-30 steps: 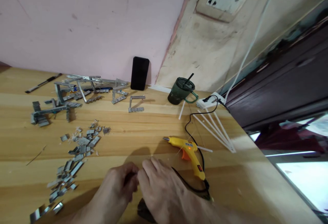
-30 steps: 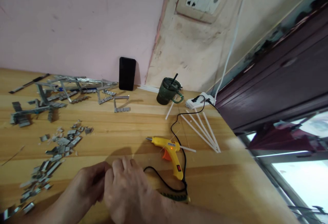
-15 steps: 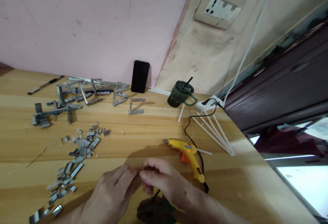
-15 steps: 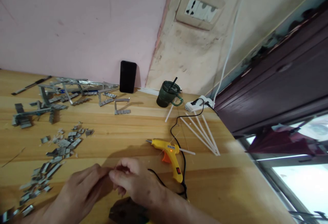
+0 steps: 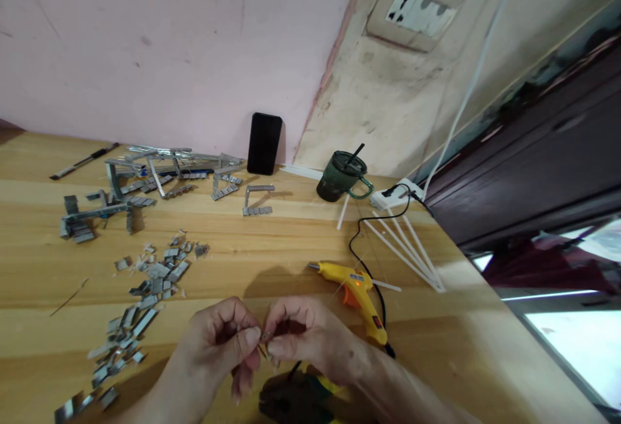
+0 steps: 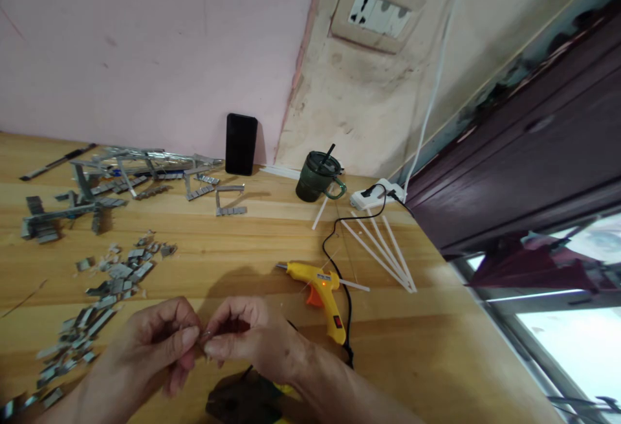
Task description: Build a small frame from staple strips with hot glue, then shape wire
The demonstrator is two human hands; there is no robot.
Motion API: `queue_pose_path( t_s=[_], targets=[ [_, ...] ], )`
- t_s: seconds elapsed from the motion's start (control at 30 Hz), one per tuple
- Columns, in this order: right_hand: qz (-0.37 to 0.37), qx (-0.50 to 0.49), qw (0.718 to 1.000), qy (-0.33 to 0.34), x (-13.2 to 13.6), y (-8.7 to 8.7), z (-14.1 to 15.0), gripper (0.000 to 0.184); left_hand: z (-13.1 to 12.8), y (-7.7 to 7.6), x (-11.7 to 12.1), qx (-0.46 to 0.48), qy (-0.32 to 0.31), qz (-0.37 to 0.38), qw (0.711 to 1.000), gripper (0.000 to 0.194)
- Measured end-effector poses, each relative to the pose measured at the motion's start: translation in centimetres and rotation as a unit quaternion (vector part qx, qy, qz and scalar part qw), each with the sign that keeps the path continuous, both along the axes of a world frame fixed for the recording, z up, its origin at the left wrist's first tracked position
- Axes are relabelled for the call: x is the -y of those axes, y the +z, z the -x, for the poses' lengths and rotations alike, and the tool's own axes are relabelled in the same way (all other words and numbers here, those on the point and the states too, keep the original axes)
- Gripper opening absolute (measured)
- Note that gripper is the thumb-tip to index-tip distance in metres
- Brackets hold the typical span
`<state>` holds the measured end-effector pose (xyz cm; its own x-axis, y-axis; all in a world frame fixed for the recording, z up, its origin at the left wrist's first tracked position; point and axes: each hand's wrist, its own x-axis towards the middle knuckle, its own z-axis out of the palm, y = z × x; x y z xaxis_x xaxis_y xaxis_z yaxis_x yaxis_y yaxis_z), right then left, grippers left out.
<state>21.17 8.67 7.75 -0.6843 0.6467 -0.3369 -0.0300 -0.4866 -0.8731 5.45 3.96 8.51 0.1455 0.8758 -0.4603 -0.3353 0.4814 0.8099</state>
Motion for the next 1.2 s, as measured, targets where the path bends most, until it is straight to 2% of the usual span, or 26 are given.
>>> queue_pose_path(
  t_s=[0.07, 0.13, 0.23, 0.3, 0.4, 0.5, 0.6, 0.67, 0.77, 0.87, 0.97, 1.03, 1.13, 1.2],
  targets=[
    [-0.033, 0.000, 0.999, -0.006, 0.2, 0.4, -0.1, 0.028, 0.1, 0.4, 0.1, 0.063, -0.005, 0.042, 0.997, 0.034],
    [-0.096, 0.004, 0.995, -0.001, 0.3, 0.9, -0.2, 0.021, 0.3, 0.9, 0.2, 0.112, -0.012, 0.098, 0.989, 0.029],
    [-0.236, 0.006, 0.972, 0.016, 0.4, 1.6, -0.4, 0.010, 0.5, 1.4, 0.3, 0.164, -0.042, 0.161, 0.972, 0.032],
    [-0.293, 0.014, 0.956, 0.021, 0.3, 2.0, -0.6, 0.008, 0.6, 1.4, 0.3, 0.162, -0.058, 0.161, 0.972, 0.033],
    [-0.277, 0.064, 0.958, 0.035, 0.2, 2.2, -0.8, 0.004, 0.6, 1.2, 0.4, 0.121, -0.060, 0.125, 0.983, 0.029],
    [-0.196, 0.100, 0.974, 0.055, 0.2, 2.1, -0.8, 0.005, 0.5, 1.1, 0.4, 0.091, -0.062, 0.090, 0.990, 0.029],
    [-0.146, 0.085, 0.983, 0.067, 0.0, 1.9, -0.8, 0.007, 0.7, 1.1, 0.2, 0.082, -0.074, 0.087, 0.990, 0.030],
    [-0.153, 0.074, 0.982, 0.083, -0.3, 1.9, -0.8, 0.007, 0.9, 1.0, 0.1, 0.080, -0.101, 0.095, 0.987, 0.033],
    [-0.209, 0.086, 0.964, 0.141, -1.2, 2.1, -1.0, 0.009, 1.1, 0.8, -0.2, 0.050, -0.177, 0.080, 0.980, 0.036],
    [-0.310, 0.146, 0.912, 0.223, -2.2, 2.7, -1.0, 0.009, 1.0, 0.6, -0.4, -0.043, -0.247, 0.046, 0.967, 0.029],
    [-0.446, 0.219, 0.818, 0.291, -2.5, 3.6, -1.0, 0.007, 0.5, 0.3, -0.3, -0.176, -0.281, 0.003, 0.943, 0.016],
    [-0.515, 0.257, 0.758, 0.307, -2.2, 4.1, -0.9, 0.006, 0.2, 0.0, -0.1, -0.272, -0.292, -0.060, 0.915, 0.017],
    [-0.575, 0.305, 0.698, 0.300, -1.1, 4.5, -0.5, 0.012, -0.1, -0.9, 0.0, -0.372, -0.270, -0.179, 0.870, 0.024],
    [-0.615, 0.340, 0.652, 0.284, -0.2, 4.4, -0.1, 0.011, -0.2, -1.4, -0.1, -0.398, -0.229, -0.206, 0.864, 0.024]
  ],
)
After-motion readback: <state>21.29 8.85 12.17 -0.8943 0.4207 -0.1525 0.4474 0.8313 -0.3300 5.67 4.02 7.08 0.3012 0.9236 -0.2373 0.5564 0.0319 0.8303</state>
